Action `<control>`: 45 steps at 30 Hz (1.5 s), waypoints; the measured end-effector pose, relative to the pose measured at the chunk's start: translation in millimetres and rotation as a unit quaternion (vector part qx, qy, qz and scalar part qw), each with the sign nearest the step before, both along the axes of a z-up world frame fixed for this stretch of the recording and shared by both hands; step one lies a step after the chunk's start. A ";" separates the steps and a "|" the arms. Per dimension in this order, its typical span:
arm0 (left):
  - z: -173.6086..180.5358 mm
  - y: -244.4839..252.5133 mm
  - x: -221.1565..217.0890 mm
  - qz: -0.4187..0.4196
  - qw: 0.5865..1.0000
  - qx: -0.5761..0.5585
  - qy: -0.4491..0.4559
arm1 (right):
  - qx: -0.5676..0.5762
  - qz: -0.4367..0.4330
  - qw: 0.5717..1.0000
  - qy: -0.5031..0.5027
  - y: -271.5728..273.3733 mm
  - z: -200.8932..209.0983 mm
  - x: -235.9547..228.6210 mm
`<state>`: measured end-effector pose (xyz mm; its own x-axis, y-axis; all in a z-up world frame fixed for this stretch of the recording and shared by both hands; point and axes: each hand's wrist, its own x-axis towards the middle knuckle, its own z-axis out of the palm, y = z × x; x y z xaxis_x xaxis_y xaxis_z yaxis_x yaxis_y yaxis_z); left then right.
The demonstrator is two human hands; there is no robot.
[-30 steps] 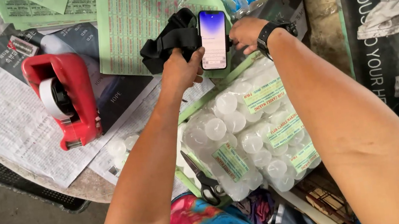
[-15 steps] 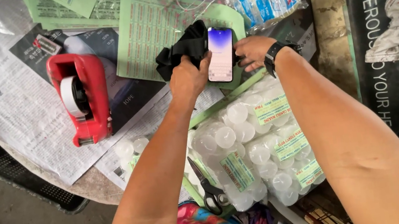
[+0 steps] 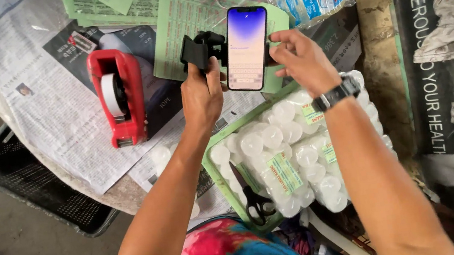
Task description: The person cuts green paper labels from a sheet using scissors and then applies them to packs of white candles. They use a red tape dispenser to secure the labels onto the plastic-wrapped candle packs, which are arranged on a table.
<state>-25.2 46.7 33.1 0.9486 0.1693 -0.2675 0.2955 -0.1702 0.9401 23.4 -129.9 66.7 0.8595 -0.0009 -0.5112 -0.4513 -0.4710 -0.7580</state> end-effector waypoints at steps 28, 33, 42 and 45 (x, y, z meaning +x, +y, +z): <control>25.5 54.8 -117.6 -0.123 0.984 -0.116 -0.047 | -0.013 -0.139 0.965 -0.221 62.0 21.7 -237.5; 25.6 59.2 -126.1 -0.139 0.981 -0.117 -0.066 | -0.101 -0.138 0.958 -0.230 79.5 27.0 -244.2; 33.3 70.4 -121.6 -0.154 0.978 -0.109 -0.086 | 0.111 -0.233 0.950 -0.177 108.8 53.7 -238.1; 34.2 65.5 -122.9 -0.163 0.978 -0.104 -0.081 | 0.175 -0.269 0.932 -0.169 99.0 52.0 -241.8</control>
